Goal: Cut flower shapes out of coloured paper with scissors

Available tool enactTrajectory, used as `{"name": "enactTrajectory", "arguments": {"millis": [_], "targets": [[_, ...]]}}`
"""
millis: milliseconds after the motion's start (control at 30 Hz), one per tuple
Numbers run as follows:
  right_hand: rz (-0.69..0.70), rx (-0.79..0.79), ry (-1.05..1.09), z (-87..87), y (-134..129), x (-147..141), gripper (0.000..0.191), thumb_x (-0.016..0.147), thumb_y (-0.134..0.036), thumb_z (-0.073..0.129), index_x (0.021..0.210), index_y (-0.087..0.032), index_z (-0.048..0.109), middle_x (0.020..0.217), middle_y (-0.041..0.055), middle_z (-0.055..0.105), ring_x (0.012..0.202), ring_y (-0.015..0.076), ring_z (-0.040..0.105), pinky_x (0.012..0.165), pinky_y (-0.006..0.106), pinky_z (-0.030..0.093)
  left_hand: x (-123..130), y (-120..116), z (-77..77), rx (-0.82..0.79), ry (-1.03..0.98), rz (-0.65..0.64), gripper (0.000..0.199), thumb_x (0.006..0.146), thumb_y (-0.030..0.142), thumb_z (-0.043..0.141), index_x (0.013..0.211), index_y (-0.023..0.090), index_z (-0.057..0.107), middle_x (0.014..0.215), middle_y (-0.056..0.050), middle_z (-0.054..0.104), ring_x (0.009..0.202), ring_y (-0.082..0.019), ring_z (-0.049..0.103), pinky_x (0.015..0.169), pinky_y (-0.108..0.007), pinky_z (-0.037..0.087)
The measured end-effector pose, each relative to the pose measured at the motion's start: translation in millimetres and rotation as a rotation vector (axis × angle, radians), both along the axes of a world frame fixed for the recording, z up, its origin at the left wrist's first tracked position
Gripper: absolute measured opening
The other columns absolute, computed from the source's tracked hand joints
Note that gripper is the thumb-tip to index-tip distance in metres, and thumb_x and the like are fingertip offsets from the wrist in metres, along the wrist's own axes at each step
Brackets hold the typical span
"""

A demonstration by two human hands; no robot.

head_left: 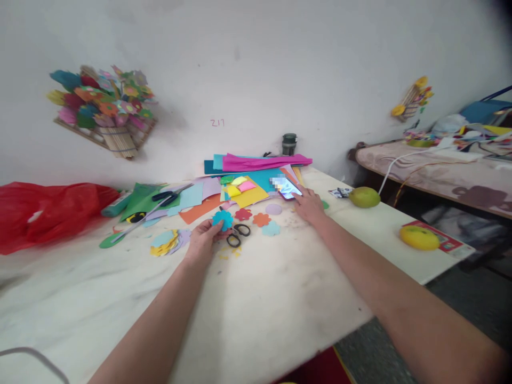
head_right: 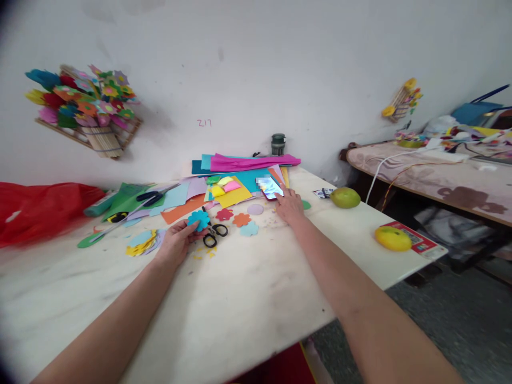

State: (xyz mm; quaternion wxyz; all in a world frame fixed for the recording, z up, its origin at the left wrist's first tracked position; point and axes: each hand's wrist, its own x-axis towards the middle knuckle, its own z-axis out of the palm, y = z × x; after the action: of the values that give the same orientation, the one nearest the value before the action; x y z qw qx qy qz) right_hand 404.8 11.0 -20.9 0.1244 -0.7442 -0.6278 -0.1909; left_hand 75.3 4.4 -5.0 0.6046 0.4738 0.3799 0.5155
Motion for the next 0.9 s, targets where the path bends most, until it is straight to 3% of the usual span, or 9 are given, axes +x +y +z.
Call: {"name": "enactTrajectory", "arguments": {"millis": [500, 767, 900], "targets": [[0.013, 0.099, -0.002, -3.2, 1.2, 0.2, 0.04, 0.084, -0.017, 0.04, 0.12, -0.016, 0.058, 0.137, 0.0094, 0.046, 0.111, 0.0258, 0.044, 0.09, 0.038, 0.034, -1.0, 2.0, -3.2, 0.014, 0.003, -0.018, 0.033, 0.053, 0.034, 0.08, 0.072, 0.014, 0.062, 0.071, -0.005, 0.069, 0.064, -0.017, 0.066, 0.062, -0.026, 0.051], [0.059, 0.173, -0.029, 6.9, -3.9, -13.7, 0.028, 0.084, -0.02, 0.041, 0.097, -0.012, 0.065, 0.102, 0.0149, 0.062, 0.097, 0.025, 0.05, 0.082, 0.035, 0.031, -0.2, 3.3, -5.1, 0.024, 0.043, -0.045, 0.03, 0.056, 0.032, 0.077, 0.074, 0.013, 0.062, 0.074, -0.006, 0.07, 0.065, -0.018, 0.066, 0.062, -0.027, 0.051], [-0.04, 0.107, 0.078, 13.4, -2.5, -35.3, 0.033, 0.088, -0.027, 0.038, 0.105, -0.016, 0.063, 0.088, 0.0117, 0.067, 0.084, 0.023, 0.057, 0.072, 0.033, 0.033, 0.6, 4.8, -6.2, 0.034, 0.07, -0.06, 0.03, 0.057, 0.031, 0.076, 0.077, 0.014, 0.062, 0.075, -0.005, 0.07, 0.065, -0.019, 0.067, 0.061, -0.027, 0.05]]}}
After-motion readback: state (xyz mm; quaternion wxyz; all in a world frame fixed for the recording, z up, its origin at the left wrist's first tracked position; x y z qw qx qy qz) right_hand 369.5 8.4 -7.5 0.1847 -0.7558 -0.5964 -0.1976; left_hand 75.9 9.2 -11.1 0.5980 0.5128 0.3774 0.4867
